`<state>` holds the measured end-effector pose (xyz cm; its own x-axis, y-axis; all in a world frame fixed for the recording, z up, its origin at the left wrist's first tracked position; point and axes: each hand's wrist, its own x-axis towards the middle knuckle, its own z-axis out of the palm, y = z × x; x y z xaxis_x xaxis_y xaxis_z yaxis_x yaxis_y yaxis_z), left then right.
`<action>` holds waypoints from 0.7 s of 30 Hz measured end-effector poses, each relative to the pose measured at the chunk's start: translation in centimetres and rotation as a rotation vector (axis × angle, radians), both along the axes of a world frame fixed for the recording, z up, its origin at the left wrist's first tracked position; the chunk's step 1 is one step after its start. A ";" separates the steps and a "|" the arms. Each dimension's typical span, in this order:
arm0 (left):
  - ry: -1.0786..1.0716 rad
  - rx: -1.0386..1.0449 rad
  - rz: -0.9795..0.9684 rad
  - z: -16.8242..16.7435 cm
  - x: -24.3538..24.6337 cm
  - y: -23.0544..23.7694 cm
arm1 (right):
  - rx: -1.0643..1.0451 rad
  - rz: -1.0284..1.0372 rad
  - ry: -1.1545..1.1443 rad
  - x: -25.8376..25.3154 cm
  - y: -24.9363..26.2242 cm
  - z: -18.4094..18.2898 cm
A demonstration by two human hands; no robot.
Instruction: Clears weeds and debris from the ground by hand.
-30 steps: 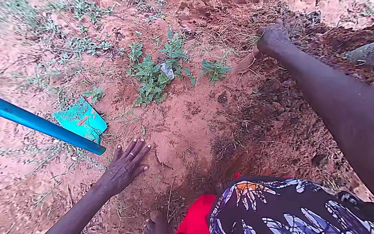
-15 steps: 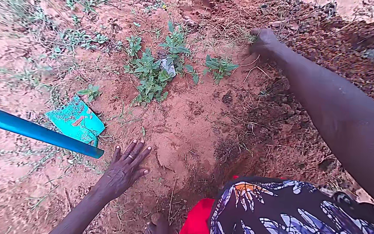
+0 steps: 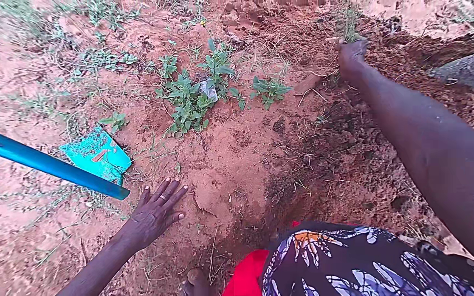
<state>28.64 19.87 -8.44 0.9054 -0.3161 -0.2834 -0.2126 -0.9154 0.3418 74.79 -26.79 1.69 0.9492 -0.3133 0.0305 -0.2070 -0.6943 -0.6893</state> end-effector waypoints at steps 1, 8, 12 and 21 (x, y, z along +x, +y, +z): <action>0.023 -0.001 0.000 0.2 0.1 0.0 | -0.036 0.016 0.030 -0.9 -0.3 0.5; 0.040 -0.005 0.004 0.2 0.1 -0.2 | -0.438 0.175 0.070 -9.3 -3.6 6.9; 0.058 0.014 -0.011 0.4 0.5 -0.1 | -0.661 0.154 0.040 -12.4 -4.3 12.0; -0.025 0.019 -0.020 0.0 -0.8 -0.3 | -0.423 0.069 0.349 -5.8 -0.6 5.6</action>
<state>27.88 19.58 -8.42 0.9059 -0.3290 -0.2665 -0.2392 -0.9171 0.3190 69.03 -27.42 7.34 0.9435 -0.2785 -0.1797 -0.3172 -0.9158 -0.2463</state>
